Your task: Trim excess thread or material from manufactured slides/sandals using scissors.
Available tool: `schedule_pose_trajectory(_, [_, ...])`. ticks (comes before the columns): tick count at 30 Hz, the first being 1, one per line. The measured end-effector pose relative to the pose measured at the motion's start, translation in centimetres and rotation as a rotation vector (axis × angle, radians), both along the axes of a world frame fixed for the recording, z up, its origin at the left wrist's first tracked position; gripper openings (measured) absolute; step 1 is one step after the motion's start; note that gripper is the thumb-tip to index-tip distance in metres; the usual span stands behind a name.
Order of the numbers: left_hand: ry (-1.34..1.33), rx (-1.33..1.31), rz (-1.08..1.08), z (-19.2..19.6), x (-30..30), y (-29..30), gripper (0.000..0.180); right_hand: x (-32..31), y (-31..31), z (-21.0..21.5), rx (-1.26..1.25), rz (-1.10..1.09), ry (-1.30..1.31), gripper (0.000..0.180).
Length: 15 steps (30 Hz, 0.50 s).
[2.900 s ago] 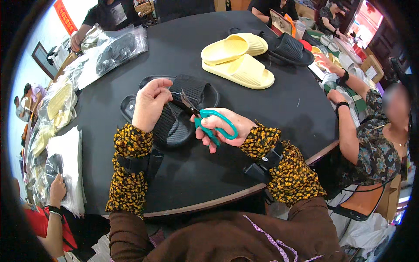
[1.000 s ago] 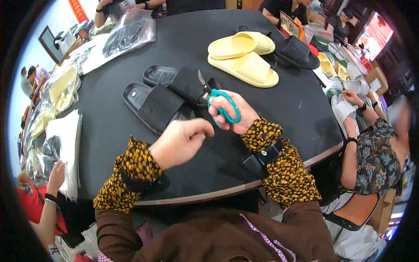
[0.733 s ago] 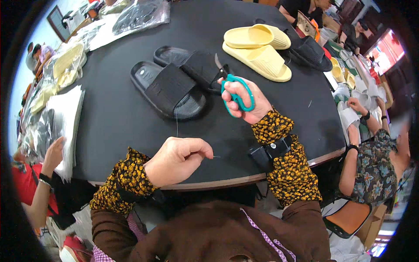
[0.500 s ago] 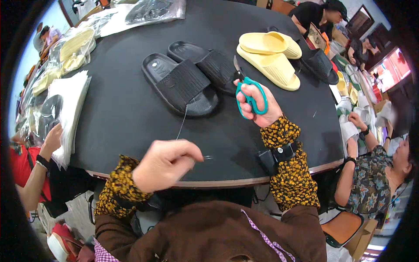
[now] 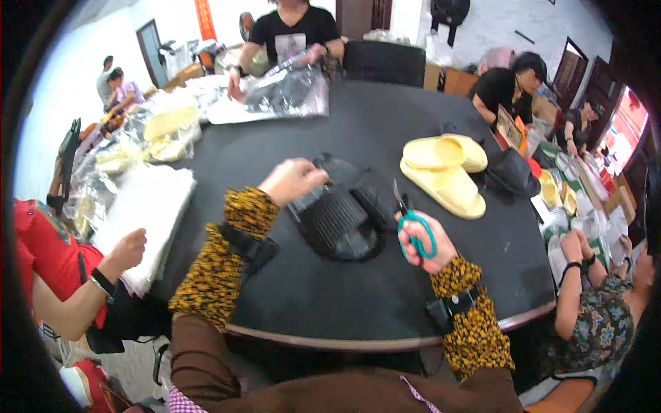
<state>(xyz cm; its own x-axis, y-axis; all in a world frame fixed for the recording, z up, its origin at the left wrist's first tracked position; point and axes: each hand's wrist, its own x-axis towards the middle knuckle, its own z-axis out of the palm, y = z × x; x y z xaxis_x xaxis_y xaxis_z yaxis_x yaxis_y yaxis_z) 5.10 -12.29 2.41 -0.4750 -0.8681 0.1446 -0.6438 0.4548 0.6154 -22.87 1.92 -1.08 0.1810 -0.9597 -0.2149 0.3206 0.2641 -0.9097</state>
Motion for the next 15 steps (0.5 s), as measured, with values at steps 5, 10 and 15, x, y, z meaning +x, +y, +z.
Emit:
schedule_pose_trajectory(5, [0.01, 0.527, 0.062, 0.3, -2.2, 0.1, 0.045, 0.2, 0.5, 0.3, 0.015, 0.004, -0.044, 0.024])
schedule_pose_trajectory(10, [0.073, 0.573, 0.081, -1.2, -3.3, -1.3, 0.042, 0.1, 0.4, 0.5, -0.002, 0.017, -0.027, 0.026])
schedule_pose_trajectory(15, [0.037, 0.368, 0.044, -2.2, -3.1, -2.0, 0.04, 0.4, 0.2, 0.7, 0.001, 0.001, -0.028, 0.022])
